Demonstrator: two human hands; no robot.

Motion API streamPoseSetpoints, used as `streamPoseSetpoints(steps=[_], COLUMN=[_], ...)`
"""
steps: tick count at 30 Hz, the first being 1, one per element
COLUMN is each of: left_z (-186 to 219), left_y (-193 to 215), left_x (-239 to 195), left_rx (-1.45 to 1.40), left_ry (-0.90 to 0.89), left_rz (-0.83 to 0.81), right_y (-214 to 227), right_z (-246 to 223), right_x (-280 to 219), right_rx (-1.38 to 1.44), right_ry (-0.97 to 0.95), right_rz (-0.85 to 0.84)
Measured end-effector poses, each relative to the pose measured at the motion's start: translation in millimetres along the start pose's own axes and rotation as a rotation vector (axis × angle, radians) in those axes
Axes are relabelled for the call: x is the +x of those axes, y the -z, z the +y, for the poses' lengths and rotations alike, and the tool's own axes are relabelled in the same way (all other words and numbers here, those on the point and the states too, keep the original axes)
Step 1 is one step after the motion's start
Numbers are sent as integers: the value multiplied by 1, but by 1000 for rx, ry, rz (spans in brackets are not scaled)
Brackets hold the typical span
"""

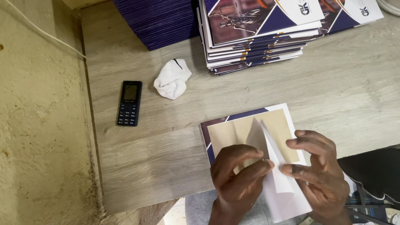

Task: The person inserts a white sheet of paper into a book cover, presses the edges to secure it, and repeats this process with several covers. The person also wipes the covers with a white cloth and stacks the completed books on the table.

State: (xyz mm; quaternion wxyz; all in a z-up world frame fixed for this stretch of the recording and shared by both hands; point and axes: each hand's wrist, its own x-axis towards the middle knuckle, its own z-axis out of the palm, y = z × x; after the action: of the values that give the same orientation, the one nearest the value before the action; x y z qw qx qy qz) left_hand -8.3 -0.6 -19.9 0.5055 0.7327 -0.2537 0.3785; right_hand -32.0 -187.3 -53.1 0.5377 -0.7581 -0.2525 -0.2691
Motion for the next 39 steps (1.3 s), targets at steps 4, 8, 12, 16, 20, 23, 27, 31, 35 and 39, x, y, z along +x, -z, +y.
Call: streamPoseSetpoints(steps=[4, 8, 12, 16, 20, 23, 27, 31, 35, 39], left_z=[7, 19, 11, -9, -29, -43, -52, -55, -56, -61], left_y=[5, 34, 48, 48, 41, 38, 35, 35, 35, 33], left_x=[1, -10, -43, -28, -26, -33, -35, -38, -39, -49], left_rx=[-71, -249, -153, 60, 113, 138, 203, 251, 273, 309], left_ry=[92, 312, 667, 1001, 1040, 1034, 930, 913, 924, 851], left_rz=[66, 70, 213, 54, -80, -46, -63, -98, -121, -124], right_y=[6, 73, 41, 29, 23, 22, 16, 14, 15, 14], right_z=[-2, 37, -3, 2, 29, 49, 55, 53, 53, 53], right_x=[2, -27, -14, 36, 36, 28, 26, 32, 33, 34], right_rx=[36, 261, -137, -203, -260, -331, -324, -352, -377, -377], right_ry=[55, 21, -779, -1133, -882, -826, -825, -858, -877, -907], right_rz=[55, -161, 339, 77, -128, -225, -229, -222, -241, -223])
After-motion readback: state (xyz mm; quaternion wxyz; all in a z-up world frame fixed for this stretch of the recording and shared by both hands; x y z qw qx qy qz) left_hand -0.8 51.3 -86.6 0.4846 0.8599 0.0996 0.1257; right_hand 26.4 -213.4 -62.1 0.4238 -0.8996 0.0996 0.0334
